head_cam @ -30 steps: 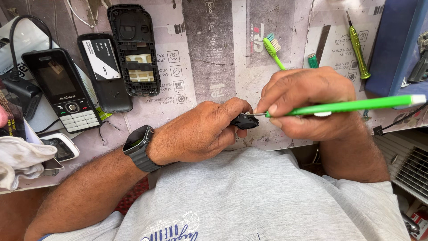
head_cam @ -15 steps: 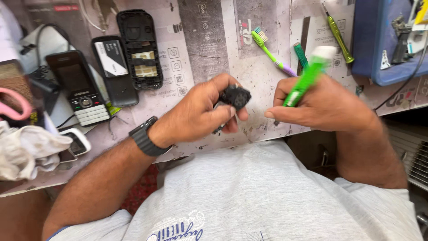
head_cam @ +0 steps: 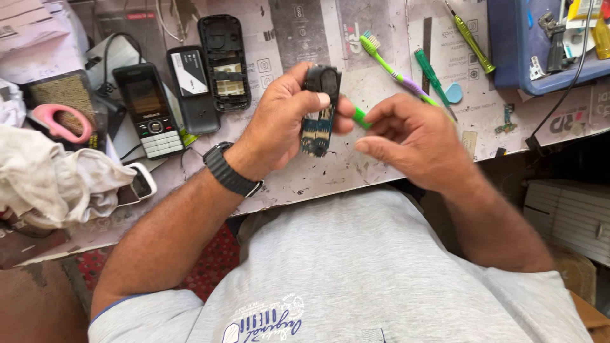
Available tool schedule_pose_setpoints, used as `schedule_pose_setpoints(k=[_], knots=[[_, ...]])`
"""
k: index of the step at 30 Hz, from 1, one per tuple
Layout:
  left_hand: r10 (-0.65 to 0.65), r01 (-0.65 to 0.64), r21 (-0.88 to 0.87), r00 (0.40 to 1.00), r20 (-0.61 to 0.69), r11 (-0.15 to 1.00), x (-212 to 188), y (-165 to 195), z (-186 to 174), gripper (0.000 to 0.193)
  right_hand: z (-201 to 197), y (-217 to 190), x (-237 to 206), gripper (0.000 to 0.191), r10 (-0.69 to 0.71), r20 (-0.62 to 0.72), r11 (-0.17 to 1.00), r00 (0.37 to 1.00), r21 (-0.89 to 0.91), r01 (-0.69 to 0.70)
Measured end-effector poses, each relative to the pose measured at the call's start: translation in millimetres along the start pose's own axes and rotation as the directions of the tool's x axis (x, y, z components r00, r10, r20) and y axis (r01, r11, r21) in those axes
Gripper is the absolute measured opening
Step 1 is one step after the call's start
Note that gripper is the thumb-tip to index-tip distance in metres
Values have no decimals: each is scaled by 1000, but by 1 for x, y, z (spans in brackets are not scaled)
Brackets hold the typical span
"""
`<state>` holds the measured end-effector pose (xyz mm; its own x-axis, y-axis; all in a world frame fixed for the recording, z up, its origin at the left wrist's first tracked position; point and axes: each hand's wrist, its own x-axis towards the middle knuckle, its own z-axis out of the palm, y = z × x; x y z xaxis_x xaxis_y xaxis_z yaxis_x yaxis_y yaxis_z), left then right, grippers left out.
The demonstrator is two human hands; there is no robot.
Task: The person holds a small electronic module with a camera lens and circuit board, then uses a green utility knife to scrape and pry at the lens housing. They rotate the module to inspect different sides and continue scraping around the lens area.
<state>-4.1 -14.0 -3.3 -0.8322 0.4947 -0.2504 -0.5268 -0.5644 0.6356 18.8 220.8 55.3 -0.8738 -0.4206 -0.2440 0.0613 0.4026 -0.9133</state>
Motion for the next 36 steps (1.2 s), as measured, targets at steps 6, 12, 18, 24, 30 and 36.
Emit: schedule_pose_setpoints(k=[6, 12, 18, 24, 30, 36], knots=[[186, -186, -57, 983, 1, 981, -4, -1, 4, 23, 29, 11, 6, 31, 91, -49, 894, 995, 444, -60], [247, -246, -15, 968, 38, 969, -9, 3, 15, 30, 41, 2, 24, 34, 79, -7, 651, 997, 758, -46], [234, -236, 31, 971, 50, 971, -8, 5, 14, 33, 45, -3, 29, 39, 36, 9, 618, 999, 786, -29], [279, -275, 288, 960, 29, 917, -11, 8, 9, 41, 39, 1, 25, 18, 14, -122, 849, 992, 526, 52], [138, -129, 194, 990, -32, 973, -13, 18, 12, 44, 19, -8, 21, 26, -646, -235, 683, 726, -602, 414], [133, -121, 282, 991, -24, 952, -6, 20, 13, 40, 14, -8, 23, 32, -785, -48, 357, 617, -850, 388]])
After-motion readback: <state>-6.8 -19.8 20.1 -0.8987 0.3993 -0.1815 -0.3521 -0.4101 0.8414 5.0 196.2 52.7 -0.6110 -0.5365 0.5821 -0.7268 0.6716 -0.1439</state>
